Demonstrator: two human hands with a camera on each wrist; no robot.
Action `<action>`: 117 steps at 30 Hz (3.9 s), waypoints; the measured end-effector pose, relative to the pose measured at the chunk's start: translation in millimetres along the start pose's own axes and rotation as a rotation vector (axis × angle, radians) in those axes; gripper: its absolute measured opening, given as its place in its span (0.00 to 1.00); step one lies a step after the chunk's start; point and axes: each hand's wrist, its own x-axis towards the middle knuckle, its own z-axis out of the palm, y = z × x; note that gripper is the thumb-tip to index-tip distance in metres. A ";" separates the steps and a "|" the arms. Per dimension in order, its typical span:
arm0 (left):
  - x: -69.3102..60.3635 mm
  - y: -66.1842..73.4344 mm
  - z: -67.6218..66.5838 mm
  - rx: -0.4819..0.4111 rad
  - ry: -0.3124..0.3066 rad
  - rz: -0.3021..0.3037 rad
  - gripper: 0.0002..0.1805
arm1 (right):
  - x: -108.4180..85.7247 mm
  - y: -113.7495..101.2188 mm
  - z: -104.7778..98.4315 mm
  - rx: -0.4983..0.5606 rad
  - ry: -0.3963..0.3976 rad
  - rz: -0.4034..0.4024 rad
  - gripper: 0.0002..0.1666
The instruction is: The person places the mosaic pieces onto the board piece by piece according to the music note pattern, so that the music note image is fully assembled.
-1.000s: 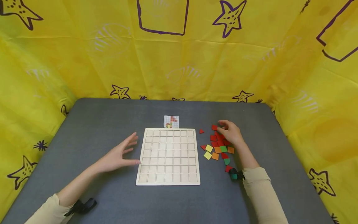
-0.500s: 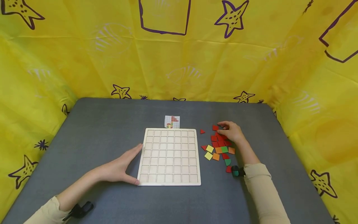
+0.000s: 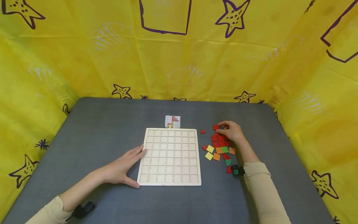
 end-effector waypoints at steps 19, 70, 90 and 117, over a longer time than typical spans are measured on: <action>0.6 2.7 3.8 0.006 0.004 -0.027 0.65 | -12.8 -51.6 25.0 0.150 0.043 -0.042 0.26; 0.4 5.0 4.0 0.000 0.007 -0.039 0.64 | 5.0 -137.7 114.8 0.052 -0.024 -0.280 0.14; 0.9 6.8 5.1 0.008 -0.004 -0.063 0.64 | -7.3 -70.3 50.9 0.380 0.021 0.068 0.23; 0.1 6.7 5.7 0.004 0.006 -0.056 0.64 | -5.8 -49.6 46.9 0.017 0.054 -0.078 0.18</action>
